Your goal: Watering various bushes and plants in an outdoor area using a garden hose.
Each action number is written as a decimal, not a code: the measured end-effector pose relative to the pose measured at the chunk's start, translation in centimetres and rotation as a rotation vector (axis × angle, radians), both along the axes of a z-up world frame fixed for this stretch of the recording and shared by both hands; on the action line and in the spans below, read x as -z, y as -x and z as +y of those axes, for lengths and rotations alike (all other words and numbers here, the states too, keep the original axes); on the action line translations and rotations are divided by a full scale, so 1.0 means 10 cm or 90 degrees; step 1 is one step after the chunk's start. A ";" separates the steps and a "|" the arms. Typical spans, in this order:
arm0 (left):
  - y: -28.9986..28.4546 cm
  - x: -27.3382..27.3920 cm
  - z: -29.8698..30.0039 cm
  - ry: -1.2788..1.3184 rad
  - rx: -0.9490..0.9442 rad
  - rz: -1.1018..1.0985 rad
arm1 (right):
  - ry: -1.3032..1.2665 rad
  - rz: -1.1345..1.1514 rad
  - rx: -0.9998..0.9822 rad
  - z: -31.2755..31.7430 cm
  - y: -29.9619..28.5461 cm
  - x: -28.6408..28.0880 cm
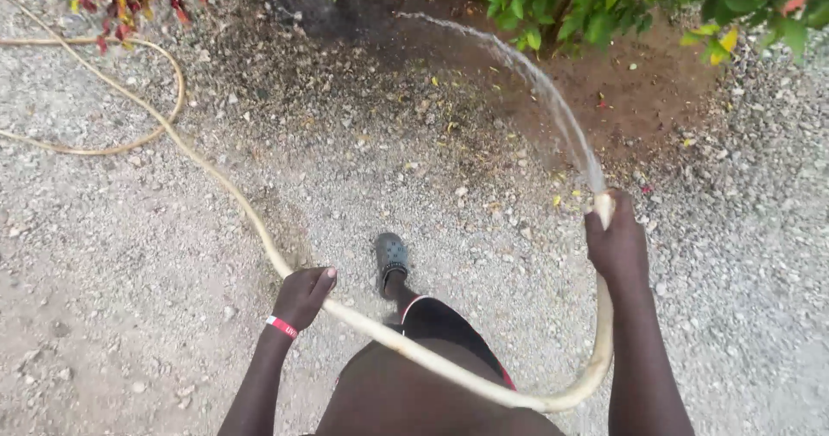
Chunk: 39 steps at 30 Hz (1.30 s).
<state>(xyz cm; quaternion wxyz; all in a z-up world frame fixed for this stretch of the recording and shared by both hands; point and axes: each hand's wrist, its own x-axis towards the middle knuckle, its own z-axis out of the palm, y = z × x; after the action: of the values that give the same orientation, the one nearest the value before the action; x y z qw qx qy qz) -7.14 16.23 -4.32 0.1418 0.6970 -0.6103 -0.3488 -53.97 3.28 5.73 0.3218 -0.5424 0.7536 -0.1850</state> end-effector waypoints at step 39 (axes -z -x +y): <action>3.57 -0.02 0.51 0.003 -0.018 -0.042 | 0.036 -0.023 0.041 0.59 3.48 0.11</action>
<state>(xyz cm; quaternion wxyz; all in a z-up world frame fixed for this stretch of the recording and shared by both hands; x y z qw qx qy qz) -42.83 21.28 -4.08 0.1281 0.7165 -0.6054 -0.3219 -88.75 9.18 4.68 0.3138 -0.5237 0.7589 -0.2264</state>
